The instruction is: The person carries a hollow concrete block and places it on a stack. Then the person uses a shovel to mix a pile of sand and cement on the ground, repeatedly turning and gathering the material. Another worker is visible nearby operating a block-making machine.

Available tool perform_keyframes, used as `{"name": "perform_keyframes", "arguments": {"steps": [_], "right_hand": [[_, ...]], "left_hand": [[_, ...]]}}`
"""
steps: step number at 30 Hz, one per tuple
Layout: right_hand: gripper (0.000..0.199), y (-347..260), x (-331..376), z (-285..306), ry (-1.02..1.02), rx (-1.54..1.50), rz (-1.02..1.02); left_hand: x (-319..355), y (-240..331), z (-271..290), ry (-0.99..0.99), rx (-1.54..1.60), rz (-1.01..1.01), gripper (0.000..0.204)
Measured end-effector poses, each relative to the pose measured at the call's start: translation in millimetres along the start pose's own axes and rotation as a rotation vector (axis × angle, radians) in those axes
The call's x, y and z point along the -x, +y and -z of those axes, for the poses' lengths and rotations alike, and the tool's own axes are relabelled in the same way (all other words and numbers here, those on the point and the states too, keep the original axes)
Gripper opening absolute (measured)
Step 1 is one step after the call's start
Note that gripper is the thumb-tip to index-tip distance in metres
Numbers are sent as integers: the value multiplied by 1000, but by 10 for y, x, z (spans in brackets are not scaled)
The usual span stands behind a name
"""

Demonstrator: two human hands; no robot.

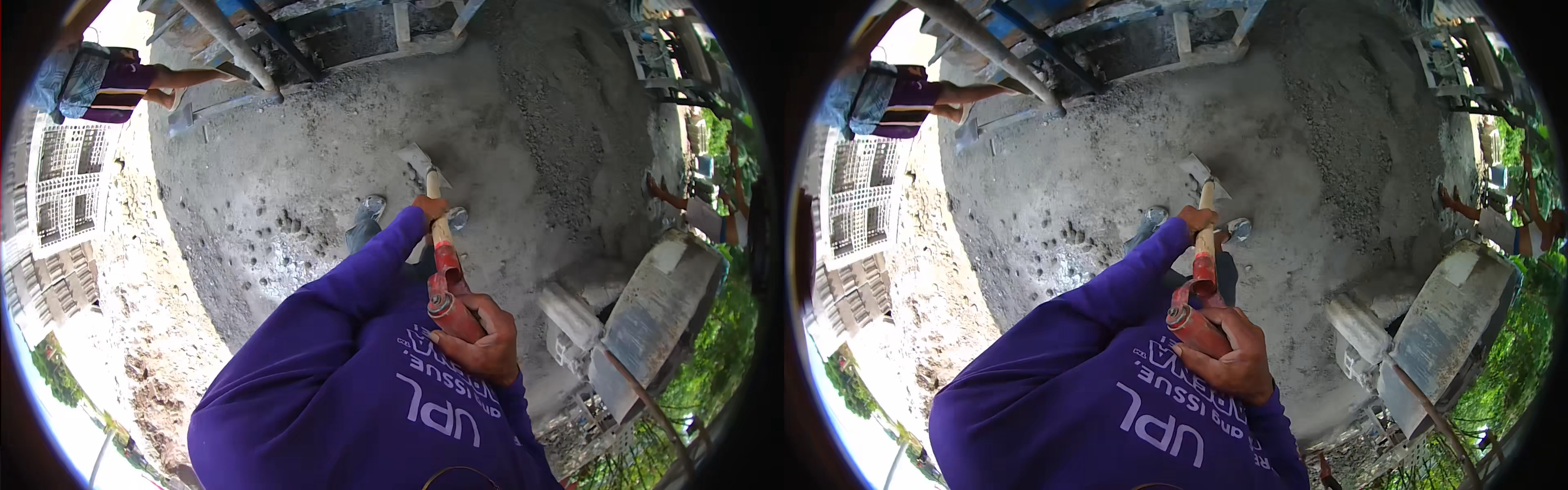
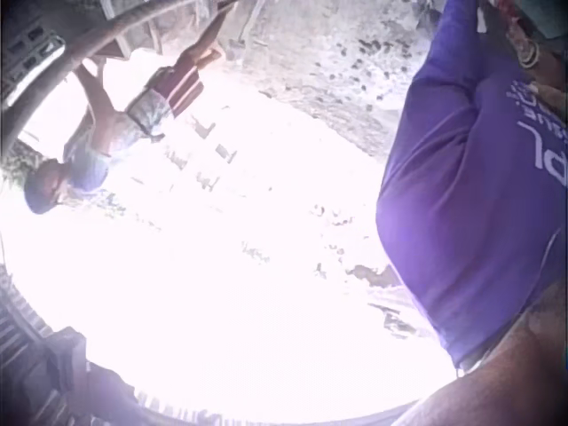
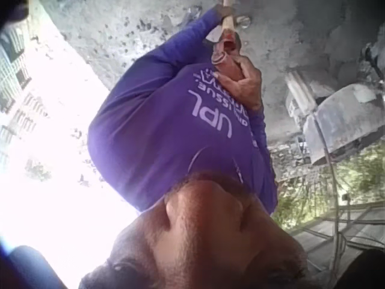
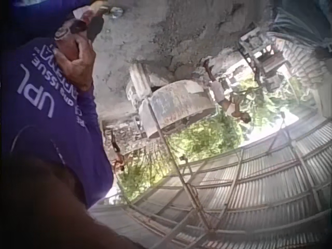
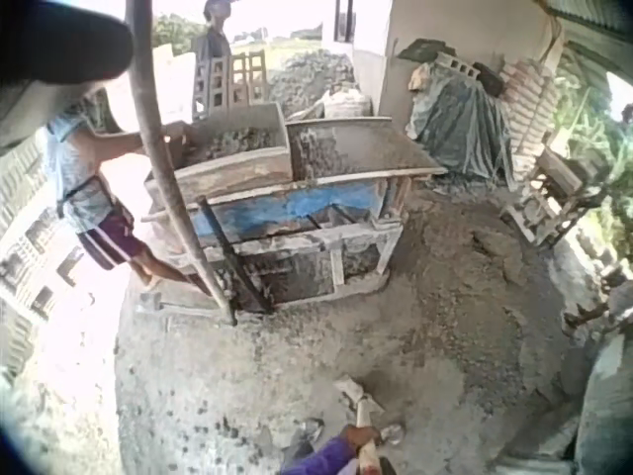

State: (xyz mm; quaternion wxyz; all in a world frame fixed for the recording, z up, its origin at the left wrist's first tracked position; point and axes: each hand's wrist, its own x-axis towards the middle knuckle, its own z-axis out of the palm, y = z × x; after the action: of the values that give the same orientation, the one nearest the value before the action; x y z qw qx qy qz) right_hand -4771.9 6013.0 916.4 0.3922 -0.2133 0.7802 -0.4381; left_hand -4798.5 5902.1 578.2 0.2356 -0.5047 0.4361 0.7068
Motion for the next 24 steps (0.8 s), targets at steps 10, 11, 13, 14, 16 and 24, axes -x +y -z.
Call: {"name": "perform_keyframes", "arguments": {"steps": [10, 11, 13, 14, 16, 24], "right_hand": [[27, -218, -76, -343, 23, -66, -27], [27, -197, -67, -339, -3, 12, 30], [31, -284, -52, -338, -36, 43, 63], [33, -329, -57, -329, -60, 113, 149], [35, -410, -30, -248, -72, 187, 231], [32, -162, 164, 532, 215, 319, 89]], "left_hand": [[633, -216, 1180, 329, 720, 46, 46], [766, -150, 1204, 368, 746, 48, 47], [827, -103, 1149, 377, 748, 11, 49], [981, 5, 1100, 322, 758, -30, 51], [1056, 144, 926, 188, 764, -47, 53], [650, 283, -62, -220, 29, -217, 55]]}}
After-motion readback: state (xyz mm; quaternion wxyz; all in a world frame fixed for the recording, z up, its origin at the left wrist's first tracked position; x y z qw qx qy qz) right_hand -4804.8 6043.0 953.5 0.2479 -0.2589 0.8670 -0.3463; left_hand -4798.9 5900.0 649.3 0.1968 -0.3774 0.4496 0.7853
